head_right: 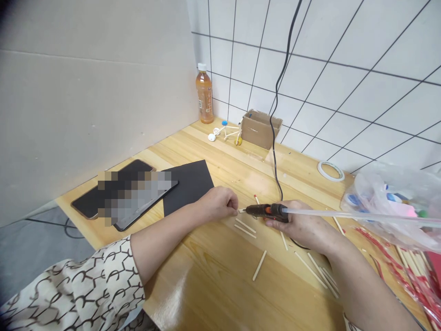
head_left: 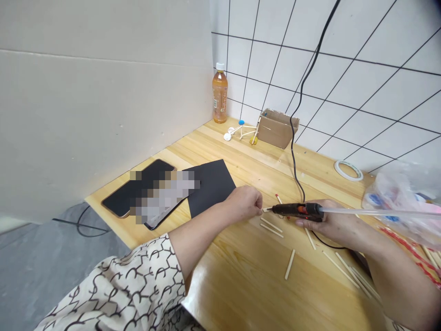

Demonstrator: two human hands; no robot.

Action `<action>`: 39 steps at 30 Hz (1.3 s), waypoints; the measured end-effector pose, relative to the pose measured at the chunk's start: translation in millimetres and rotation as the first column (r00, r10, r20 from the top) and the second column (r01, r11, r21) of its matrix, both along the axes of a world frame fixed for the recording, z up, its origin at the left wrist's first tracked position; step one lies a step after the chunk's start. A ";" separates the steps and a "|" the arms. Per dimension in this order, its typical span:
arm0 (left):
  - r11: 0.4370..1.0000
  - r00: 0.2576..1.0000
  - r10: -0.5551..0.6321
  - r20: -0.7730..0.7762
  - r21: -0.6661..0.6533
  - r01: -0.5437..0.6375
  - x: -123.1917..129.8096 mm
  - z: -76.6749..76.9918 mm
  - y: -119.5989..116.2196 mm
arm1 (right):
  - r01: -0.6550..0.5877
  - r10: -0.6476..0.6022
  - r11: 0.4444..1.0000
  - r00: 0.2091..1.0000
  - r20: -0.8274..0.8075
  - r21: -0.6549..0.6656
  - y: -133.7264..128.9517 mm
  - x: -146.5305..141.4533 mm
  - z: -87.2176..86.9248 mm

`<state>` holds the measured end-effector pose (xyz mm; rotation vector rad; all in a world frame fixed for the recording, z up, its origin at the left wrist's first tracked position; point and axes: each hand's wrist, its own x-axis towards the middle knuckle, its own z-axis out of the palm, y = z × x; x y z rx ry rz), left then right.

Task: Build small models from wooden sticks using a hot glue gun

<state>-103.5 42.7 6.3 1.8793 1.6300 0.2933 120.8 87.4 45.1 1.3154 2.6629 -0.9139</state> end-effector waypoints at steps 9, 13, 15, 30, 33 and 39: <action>0.996 0.997 0.070 -0.035 0.058 -0.068 7.5 0.0 -5.1 | -0.009 0.007 1.000 0.995 0.097 0.021 -1.7 -4.1 3.1; 0.992 0.994 0.102 -0.043 0.083 -0.098 10.2 -0.4 -5.1 | -0.002 0.000 1.000 0.994 0.107 0.012 -0.2 -2.7 1.0; 0.991 0.994 0.104 -0.044 0.089 -0.100 11.0 -1.0 -4.9 | -0.008 0.006 1.000 0.994 0.113 0.014 0.3 -2.2 0.6; 0.992 0.987 0.100 -0.126 0.093 -0.089 15.4 -3.9 -3.6 | -0.032 0.029 0.999 0.995 0.092 0.036 2.0 -1.3 0.2; 0.992 0.986 0.103 -0.132 0.092 -0.091 15.9 -4.4 -3.5 | -0.025 0.023 0.999 0.995 0.101 0.024 1.9 0.3 2.1; 0.992 0.985 0.111 -0.131 0.072 -0.102 16.8 -3.9 -3.1 | -0.028 0.025 0.999 0.996 0.090 0.036 1.2 4.4 7.5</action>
